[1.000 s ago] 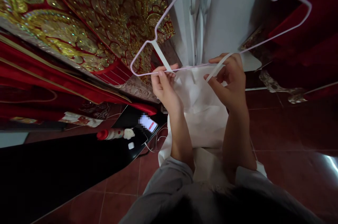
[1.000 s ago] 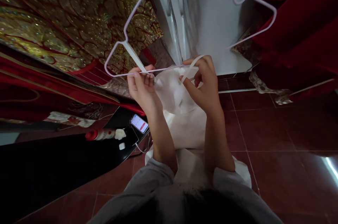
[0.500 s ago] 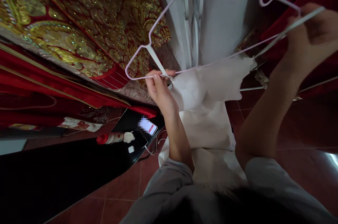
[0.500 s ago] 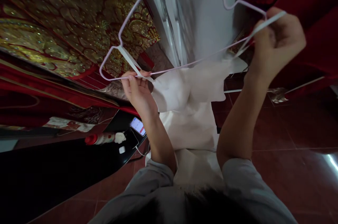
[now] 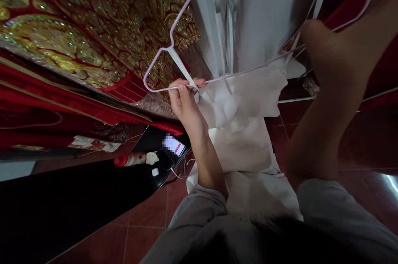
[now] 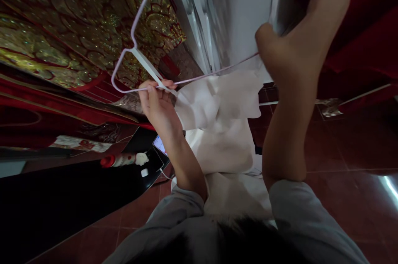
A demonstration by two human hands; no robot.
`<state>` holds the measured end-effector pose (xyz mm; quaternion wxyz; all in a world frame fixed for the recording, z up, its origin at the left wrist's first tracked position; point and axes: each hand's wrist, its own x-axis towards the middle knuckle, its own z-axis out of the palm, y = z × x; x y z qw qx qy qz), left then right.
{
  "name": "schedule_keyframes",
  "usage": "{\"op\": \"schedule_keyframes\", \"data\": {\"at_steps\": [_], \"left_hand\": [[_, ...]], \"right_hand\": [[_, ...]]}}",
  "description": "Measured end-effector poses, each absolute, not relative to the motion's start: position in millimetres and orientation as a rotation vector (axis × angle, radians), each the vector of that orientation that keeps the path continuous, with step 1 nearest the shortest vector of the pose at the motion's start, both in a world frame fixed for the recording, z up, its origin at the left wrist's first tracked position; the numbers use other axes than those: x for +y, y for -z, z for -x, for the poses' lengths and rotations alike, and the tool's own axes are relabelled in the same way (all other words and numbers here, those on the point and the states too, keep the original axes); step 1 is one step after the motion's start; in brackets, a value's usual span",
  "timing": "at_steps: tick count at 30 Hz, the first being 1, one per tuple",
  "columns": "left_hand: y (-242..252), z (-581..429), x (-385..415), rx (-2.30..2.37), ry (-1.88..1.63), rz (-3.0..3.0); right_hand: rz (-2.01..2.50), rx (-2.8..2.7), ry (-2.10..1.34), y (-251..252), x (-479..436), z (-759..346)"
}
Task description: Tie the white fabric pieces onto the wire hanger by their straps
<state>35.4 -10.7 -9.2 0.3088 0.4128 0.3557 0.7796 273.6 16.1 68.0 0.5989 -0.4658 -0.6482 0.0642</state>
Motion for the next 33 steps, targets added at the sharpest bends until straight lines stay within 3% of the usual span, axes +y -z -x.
{"op": "schedule_keyframes", "data": {"at_steps": [2,6,9,16,21,27,33], "left_hand": [[8,-37,-13,0.878,-2.086,-1.061],[6,-34,-16,0.909,-2.069,-1.053],[6,-29,-18,1.019,-2.008,-1.07],[7,-15,-31,1.143,-1.937,-1.126],[-21,3,-60,1.274,-1.588,-1.457],[-57,17,-39,0.884,-1.809,-1.242],[-37,41,-15,0.881,-1.965,-1.071]], "right_hand": [[1.047,-1.598,-0.001,-55,3,-258],[1.024,-1.755,-0.225,-17,-22,-226],[1.032,-1.663,-0.167,2,-27,-209],[1.053,-1.639,-0.182,10,-16,-201],[1.084,-1.632,-0.157,8,-18,-206],[1.038,-1.633,-0.183,10,-16,-206],[1.031,-1.652,-0.197,12,-14,-207]]}}
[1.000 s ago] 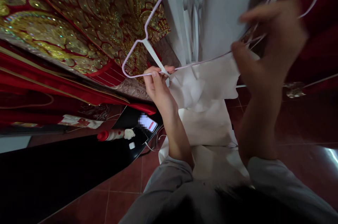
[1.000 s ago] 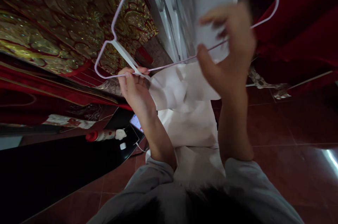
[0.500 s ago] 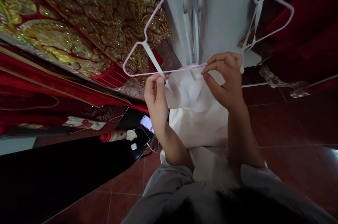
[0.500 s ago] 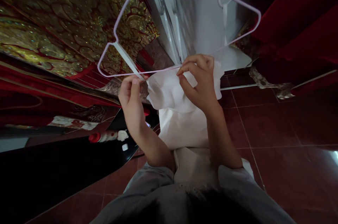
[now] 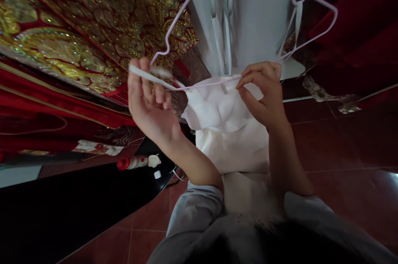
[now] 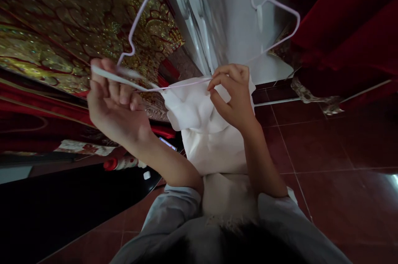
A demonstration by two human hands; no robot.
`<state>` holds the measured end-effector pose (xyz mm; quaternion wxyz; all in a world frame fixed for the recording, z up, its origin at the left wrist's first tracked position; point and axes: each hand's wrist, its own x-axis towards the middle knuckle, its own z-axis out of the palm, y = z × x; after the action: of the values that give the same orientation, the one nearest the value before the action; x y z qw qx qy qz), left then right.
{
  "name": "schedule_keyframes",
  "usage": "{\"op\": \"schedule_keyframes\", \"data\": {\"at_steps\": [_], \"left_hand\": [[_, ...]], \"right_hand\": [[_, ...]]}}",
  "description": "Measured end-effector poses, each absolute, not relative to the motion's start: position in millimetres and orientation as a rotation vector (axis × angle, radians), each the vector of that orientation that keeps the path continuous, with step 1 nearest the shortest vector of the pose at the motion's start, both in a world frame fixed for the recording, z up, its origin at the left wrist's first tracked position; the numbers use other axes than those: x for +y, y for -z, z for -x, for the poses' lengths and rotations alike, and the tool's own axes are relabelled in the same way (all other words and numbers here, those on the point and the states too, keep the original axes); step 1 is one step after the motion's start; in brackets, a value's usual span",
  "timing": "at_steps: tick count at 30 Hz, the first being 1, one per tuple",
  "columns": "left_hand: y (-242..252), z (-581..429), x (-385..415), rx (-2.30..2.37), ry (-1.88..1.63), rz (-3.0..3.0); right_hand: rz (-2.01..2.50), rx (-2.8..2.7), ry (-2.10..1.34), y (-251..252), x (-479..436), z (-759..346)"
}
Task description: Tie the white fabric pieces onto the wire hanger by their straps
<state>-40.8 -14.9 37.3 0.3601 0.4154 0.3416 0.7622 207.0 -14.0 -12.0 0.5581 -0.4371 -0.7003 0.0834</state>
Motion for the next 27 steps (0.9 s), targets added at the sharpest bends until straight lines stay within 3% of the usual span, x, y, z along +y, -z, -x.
{"op": "schedule_keyframes", "data": {"at_steps": [6,14,18,21,24,27], "left_hand": [[2,42,-19,1.009,-2.141,-1.13],[-5,-17,-27,0.922,-1.951,-1.027],[-5,-21,-24,0.89,-1.959,-1.052],[-4,-21,-23,0.823,-1.959,-1.041],[-6,-22,-23,0.741,-1.959,-1.0],[-6,-22,-24,0.743,-1.947,-0.98]], "right_hand": [[1.041,-1.677,-0.201,10,-13,-214],[1.044,-1.648,-0.157,8,-25,-202],[0.98,-1.203,-0.193,14,-17,-212],[1.006,-0.758,-0.345,16,0,-229],[1.054,-0.779,-0.623,12,9,-238],[1.026,-0.853,-0.686,7,3,-234]]}}
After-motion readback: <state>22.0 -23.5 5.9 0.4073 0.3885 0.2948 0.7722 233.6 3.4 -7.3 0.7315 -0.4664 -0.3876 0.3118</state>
